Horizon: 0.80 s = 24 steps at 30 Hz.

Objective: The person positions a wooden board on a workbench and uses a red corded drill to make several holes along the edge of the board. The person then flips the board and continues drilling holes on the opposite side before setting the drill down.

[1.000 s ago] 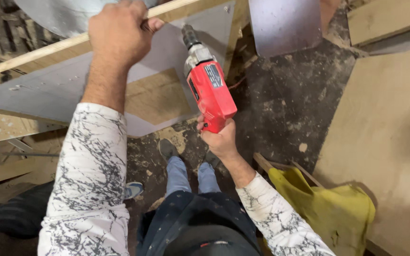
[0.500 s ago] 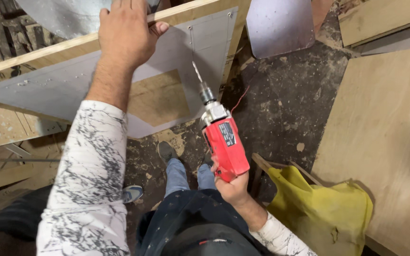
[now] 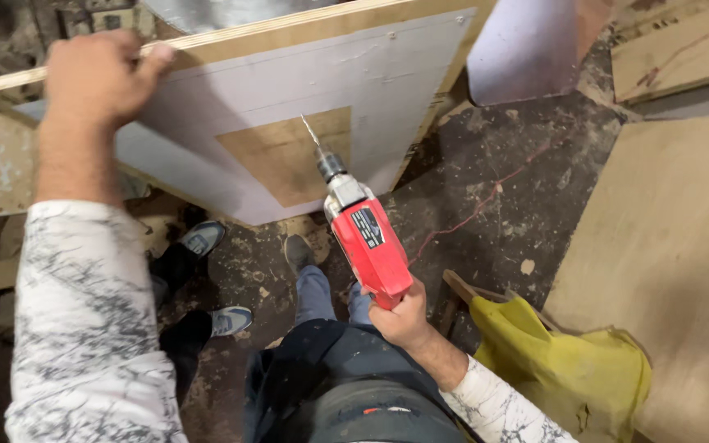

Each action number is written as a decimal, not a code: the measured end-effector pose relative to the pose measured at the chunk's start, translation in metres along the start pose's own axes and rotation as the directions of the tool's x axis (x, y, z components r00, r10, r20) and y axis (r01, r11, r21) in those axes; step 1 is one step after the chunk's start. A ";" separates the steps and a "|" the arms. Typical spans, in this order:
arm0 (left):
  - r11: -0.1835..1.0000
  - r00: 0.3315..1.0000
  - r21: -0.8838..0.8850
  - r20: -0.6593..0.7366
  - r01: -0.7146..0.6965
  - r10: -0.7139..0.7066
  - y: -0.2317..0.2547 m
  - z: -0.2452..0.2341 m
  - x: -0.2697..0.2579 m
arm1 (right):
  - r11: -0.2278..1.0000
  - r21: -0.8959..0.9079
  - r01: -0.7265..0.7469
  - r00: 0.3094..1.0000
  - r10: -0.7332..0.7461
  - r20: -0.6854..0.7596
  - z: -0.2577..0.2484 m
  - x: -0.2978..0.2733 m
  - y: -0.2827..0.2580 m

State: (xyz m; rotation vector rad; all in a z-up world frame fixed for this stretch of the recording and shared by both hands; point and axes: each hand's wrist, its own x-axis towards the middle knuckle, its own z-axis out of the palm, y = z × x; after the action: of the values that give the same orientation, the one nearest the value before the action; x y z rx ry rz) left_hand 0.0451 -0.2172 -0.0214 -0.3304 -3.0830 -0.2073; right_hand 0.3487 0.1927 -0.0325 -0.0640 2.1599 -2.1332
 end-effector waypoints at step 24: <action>0.987 0.928 0.138 -0.348 -0.089 0.132 0.018 0.005 -0.007 | 0.959 -0.270 0.086 0.987 -0.118 -0.105 0.086 0.052 0.001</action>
State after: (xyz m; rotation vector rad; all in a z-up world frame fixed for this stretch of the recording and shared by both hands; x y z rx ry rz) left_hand 0.0554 -0.2004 -0.0242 -0.4093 -2.6946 -0.0678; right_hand 0.3059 0.1022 -0.0368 -0.0713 2.5538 -1.9294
